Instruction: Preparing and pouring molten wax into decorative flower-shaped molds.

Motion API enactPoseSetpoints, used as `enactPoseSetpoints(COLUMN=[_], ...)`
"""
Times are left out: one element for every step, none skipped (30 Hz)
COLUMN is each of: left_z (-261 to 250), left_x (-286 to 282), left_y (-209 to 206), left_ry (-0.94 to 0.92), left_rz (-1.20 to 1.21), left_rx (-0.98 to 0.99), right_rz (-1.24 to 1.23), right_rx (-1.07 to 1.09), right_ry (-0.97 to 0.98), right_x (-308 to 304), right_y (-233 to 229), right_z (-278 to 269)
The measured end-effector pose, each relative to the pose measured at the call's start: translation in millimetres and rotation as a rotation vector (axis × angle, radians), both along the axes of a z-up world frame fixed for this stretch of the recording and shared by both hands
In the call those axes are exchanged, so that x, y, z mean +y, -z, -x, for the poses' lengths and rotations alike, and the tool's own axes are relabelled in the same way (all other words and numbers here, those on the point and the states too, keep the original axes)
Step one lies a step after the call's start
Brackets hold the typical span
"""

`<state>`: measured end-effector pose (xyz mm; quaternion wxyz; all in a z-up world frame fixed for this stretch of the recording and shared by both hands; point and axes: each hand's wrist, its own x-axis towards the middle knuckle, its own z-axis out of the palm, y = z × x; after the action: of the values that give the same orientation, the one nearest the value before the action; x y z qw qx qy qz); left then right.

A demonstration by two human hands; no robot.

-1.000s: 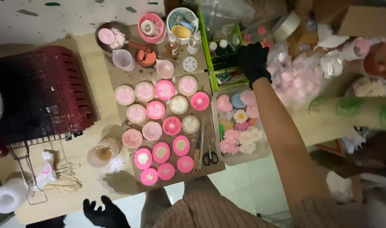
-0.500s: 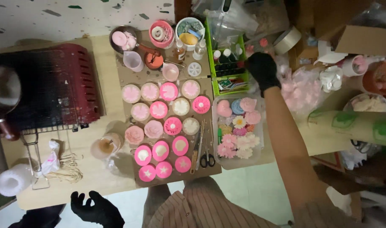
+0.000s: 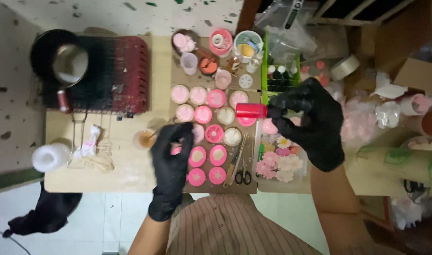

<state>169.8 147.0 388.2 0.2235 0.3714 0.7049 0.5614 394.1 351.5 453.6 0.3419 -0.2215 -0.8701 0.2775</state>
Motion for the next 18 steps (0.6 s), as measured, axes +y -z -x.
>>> enactPoseSetpoints(left_z=[-3,-6,-9,-9,-9,-9,-11,-13,-15,-17,-20,-22,-25,-27,-30,-31,-31,-32], left_x=[6,12,18,19,21,24,22,21,19,17,16,15,13,11,10,9,8,7], left_y=[-13,-25,-37,-44,-52,-59,-64,-69,-74,-69,-64,-59,-55,-51,-48,-47,-46,-45], left_ry=[-0.014,0.102,0.222,0.211,0.326,0.441,0.437,0.468,0.500,0.496,0.475,0.454,0.452,0.451,0.452,0.451,0.458,0.463], left_rz=[-0.005,0.031,0.065,0.058,-0.039,-0.138,-0.146,-0.153,-0.157,-0.161,-0.179,-0.197,-0.201,-0.266,-0.330,-0.332,-0.354,-0.374], left_rx=[0.001,-0.209,-0.418,-0.416,-0.631,-0.844,-0.842,-0.848,-0.855,-0.855,-0.795,-0.734,-0.731,-0.726,-0.723,-0.722,-0.574,-0.425], right_rz=[-0.005,-0.110,-0.215,-0.220,-0.235,-0.250,-0.255,-0.292,-0.327,-0.330,-0.245,-0.160,-0.163,0.048,0.262,0.260,0.290,0.320], right_rx=[0.001,-0.034,-0.068,-0.065,-0.098,-0.130,-0.129,-0.146,-0.164,-0.164,-0.150,-0.136,-0.134,-0.057,0.018,0.018,0.010,0.003], right_ry=[-0.014,-0.010,-0.005,-0.017,-0.033,-0.048,-0.055,-0.056,-0.055,-0.060,-0.083,-0.106,-0.109,-0.091,-0.072,-0.074,-0.027,0.019], right_x=[-5,-10,-16,-21,-25,-30,-35,-40,-45,-50,-55,-61,-64,-68,-71,-74,-77,-80], right_y=[-6,-13,-18,-24,-30,-36,-37,-38,-39,-46,-53,-60,-55,-50,-46,-43,-39,-35], right_z=[1,1,1,1,0,-1,-1,-2,-2,0,2,4,2,0,-3,-3,-3,-3])
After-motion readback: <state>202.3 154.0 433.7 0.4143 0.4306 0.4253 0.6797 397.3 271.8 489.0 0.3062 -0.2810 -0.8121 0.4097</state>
